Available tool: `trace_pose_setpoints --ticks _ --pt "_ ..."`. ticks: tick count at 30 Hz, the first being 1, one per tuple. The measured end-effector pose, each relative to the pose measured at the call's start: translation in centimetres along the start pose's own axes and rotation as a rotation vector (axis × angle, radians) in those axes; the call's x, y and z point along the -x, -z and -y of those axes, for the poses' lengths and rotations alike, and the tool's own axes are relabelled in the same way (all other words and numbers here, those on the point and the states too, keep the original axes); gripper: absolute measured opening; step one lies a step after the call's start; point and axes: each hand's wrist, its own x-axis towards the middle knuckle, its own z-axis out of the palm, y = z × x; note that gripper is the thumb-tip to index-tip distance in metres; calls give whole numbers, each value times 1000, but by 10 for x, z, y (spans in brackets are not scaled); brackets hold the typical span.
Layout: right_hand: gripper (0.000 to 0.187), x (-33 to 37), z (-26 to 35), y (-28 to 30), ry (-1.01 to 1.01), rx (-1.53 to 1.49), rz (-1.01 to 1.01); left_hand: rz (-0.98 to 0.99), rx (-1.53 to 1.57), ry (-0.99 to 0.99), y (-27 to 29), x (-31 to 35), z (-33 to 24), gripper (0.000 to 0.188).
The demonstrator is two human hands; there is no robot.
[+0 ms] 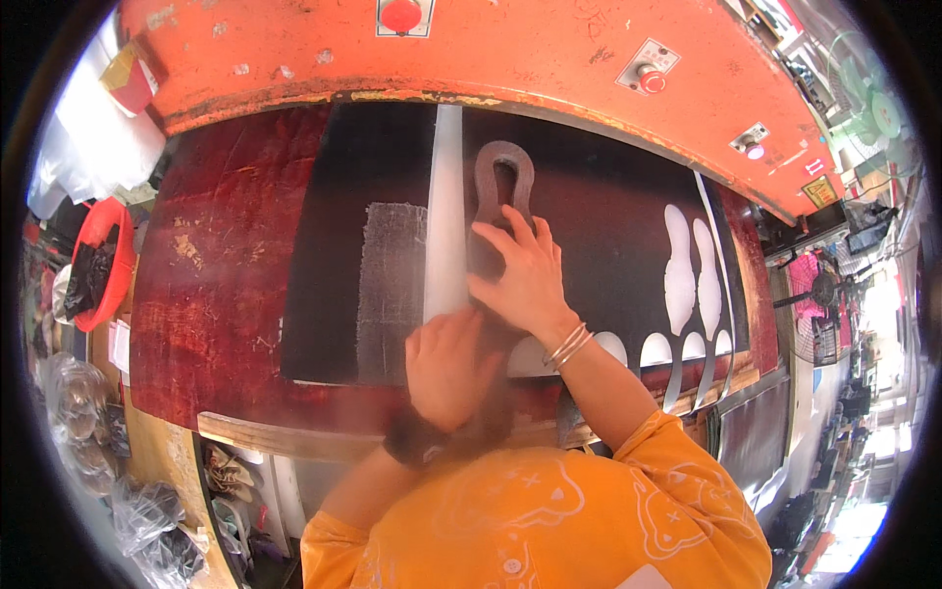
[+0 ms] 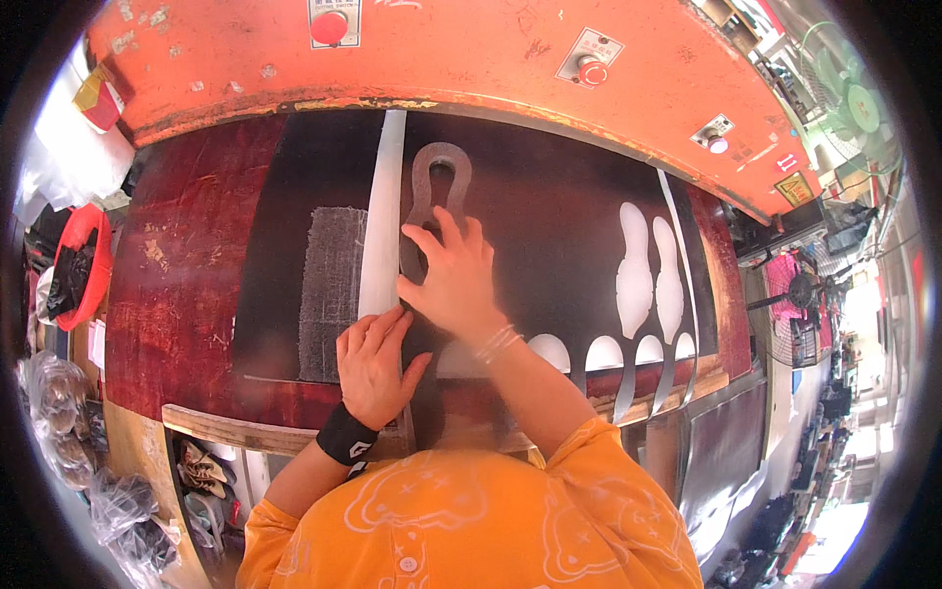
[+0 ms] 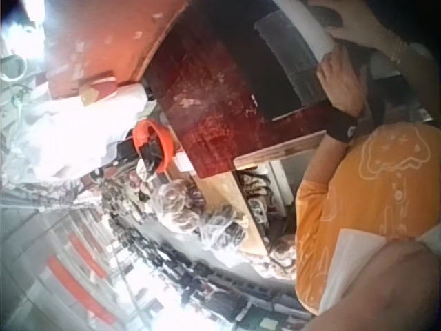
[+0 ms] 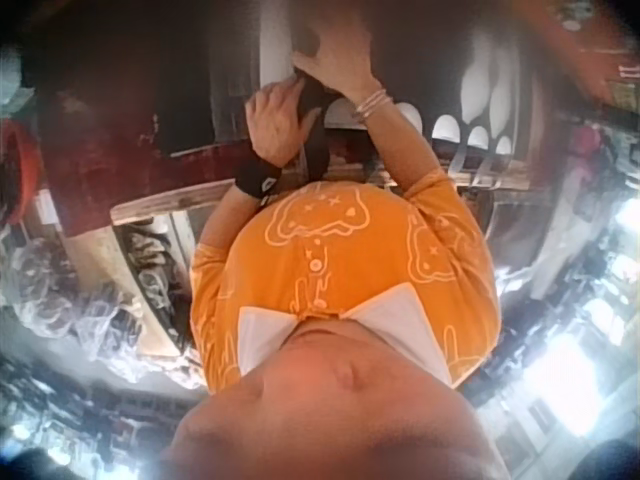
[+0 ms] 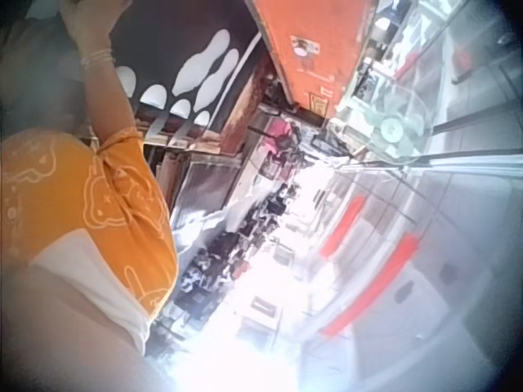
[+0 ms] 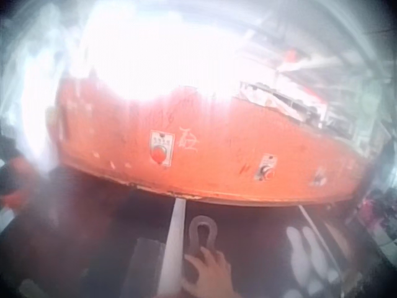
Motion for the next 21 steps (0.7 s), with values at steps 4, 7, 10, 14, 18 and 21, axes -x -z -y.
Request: trace_pose_setpoints --ticks 4,7,10,14,18,21 --pt "58 -2 2 1 -21 9 13 11 3 -5 1 -6 2 49" --pt "58 -10 -1 2 -35 -7 45 13 14 -3 0 -15 3 49" --pt "58 -21 -23 10 10 -197 67 10 37 -2 1 -23 5 48" --pt "52 -31 -95 36 -3 -252 -132 -58 98 59 7 -17 5 49" --pt "50 -29 -187 58 -133 -154 -427 -61 223 188 4 -4 -2 51" --pt "56 -41 -250 75 -158 26 -699 127 188 156 -11 -14 -3 47"
